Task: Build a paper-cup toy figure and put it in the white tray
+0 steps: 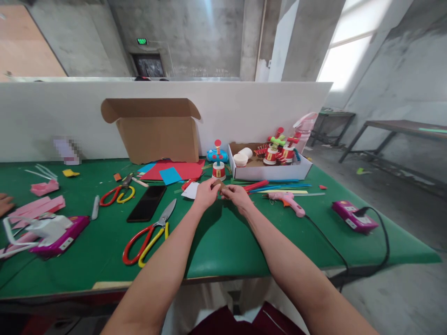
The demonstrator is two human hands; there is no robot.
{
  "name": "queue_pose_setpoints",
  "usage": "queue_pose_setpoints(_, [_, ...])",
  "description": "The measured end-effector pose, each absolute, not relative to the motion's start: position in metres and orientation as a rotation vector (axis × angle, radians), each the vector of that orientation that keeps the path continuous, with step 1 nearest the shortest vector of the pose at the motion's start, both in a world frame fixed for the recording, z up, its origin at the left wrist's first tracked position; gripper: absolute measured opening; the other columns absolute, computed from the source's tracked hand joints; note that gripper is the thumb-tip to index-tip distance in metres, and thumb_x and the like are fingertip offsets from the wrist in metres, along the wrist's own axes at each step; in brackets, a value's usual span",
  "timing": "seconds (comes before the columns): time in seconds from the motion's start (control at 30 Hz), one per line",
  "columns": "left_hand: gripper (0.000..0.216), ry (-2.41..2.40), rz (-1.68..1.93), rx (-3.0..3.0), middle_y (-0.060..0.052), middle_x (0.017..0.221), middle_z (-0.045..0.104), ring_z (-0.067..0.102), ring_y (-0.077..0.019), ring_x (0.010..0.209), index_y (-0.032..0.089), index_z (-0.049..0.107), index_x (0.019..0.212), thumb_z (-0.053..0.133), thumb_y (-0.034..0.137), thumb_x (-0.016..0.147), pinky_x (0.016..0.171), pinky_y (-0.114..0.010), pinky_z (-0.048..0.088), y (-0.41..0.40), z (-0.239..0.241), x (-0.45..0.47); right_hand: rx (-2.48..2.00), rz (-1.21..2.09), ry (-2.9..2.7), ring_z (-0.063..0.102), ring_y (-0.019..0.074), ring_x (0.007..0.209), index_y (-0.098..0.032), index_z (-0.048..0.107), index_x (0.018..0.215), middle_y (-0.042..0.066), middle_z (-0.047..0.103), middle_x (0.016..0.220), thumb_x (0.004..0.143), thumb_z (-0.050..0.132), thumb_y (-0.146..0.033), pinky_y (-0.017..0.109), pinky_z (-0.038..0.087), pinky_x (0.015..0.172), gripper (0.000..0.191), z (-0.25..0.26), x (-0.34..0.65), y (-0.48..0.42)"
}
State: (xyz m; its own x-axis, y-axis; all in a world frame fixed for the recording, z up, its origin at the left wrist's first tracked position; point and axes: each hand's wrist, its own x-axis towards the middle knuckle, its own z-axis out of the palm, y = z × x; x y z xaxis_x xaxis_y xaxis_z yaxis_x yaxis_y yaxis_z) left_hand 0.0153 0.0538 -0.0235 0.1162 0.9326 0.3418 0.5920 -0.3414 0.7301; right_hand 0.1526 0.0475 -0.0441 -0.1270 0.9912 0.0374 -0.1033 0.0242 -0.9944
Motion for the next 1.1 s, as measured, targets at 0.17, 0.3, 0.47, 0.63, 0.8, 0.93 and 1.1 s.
queue_pose_setpoints(0.17, [0.013, 1.530, 1.051, 2.211, -0.002, 0.067, 0.059, 0.055, -0.0158, 0.066, 0.019, 0.052, 0.069, 0.048, 0.016, 0.081, 0.063, -0.025, 0.040, 0.047, -0.020, 0.019, -1.048, 1.297, -1.242, 0.047, 0.0087, 0.050, -0.016, 0.060, 0.057, -0.004, 0.057, 0.051, 0.061, 0.064, -0.029, 0.024, 0.037, 0.057, 0.014, -0.046, 0.151, 0.047])
queue_pose_setpoints(0.3, [0.015, 1.540, 0.967, 2.493, -0.008, 0.085, 0.063, 0.058, -0.0185, 0.076, 0.018, 0.055, 0.075, 0.044, 0.010, 0.081, 0.066, -0.027, 0.040, 0.038, -0.022, 0.030, -1.044, 1.260, -1.142, 0.044, 0.0079, 0.049, -0.017, 0.054, 0.050, -0.006, 0.051, 0.047, 0.058, 0.067, -0.029, 0.024, 0.035, 0.055, 0.019, -0.053, 0.148, 0.049])
queue_pose_setpoints(0.47, [0.014, 1.536, 1.093, 2.314, -0.005, 0.077, 0.063, 0.058, -0.0172, 0.074, 0.019, 0.054, 0.072, 0.046, 0.014, 0.082, 0.066, -0.026, 0.040, 0.043, -0.022, 0.027, -1.010, 1.351, -1.059, 0.048, 0.0086, 0.052, -0.016, 0.060, 0.057, -0.005, 0.056, 0.052, 0.057, 0.070, -0.029, 0.024, 0.037, 0.058, 0.016, -0.052, 0.149, 0.050])
queue_pose_setpoints(0.63, [0.014, 1.524, 1.120, 2.044, 0.002, 0.058, 0.056, 0.053, -0.0140, 0.059, 0.019, 0.051, 0.066, 0.050, 0.019, 0.079, 0.057, -0.024, 0.036, 0.050, -0.018, 0.015, -1.004, 1.438, -1.133, 0.055, 0.0097, 0.058, -0.015, 0.066, 0.067, -0.002, 0.062, 0.061, 0.055, 0.074, -0.025, 0.025, 0.041, 0.063, 0.018, -0.047, 0.152, 0.049])
queue_pose_setpoints(0.8, [0.012, 1.486, 1.097, 2.049, 0.002, 0.056, 0.054, 0.051, -0.0137, 0.057, 0.019, 0.052, 0.066, 0.050, 0.019, 0.078, 0.056, -0.024, 0.035, 0.046, -0.015, 0.018, -1.047, 1.407, -1.183, 0.053, 0.0088, 0.054, -0.015, 0.065, 0.064, -0.003, 0.062, 0.058, 0.058, 0.073, -0.025, 0.024, 0.039, 0.060, 0.014, -0.047, 0.153, 0.049])
queue_pose_setpoints(0.93, [0.013, 1.484, 1.084, 2.070, 0.002, 0.056, 0.054, 0.050, -0.0134, 0.057, 0.019, 0.051, 0.066, 0.050, 0.019, 0.078, 0.057, -0.024, 0.035, 0.045, -0.015, 0.019, -1.035, 1.407, -1.190, 0.053, 0.0087, 0.054, -0.015, 0.065, 0.064, -0.002, 0.062, 0.059, 0.058, 0.072, -0.025, 0.024, 0.039, 0.060, 0.013, -0.048, 0.153, 0.050])
queue_pose_setpoints(1.1, [0.011, 1.516, 1.059, 2.106, 0.001, 0.059, 0.055, 0.051, -0.0140, 0.059, 0.019, 0.053, 0.068, 0.050, 0.019, 0.079, 0.059, -0.025, 0.036, 0.048, -0.017, 0.018, -1.074, 1.373, -1.227, 0.052, 0.0093, 0.055, -0.016, 0.064, 0.064, -0.002, 0.062, 0.058, 0.061, 0.067, -0.024, 0.024, 0.040, 0.062, 0.009, -0.048, 0.153, 0.049])
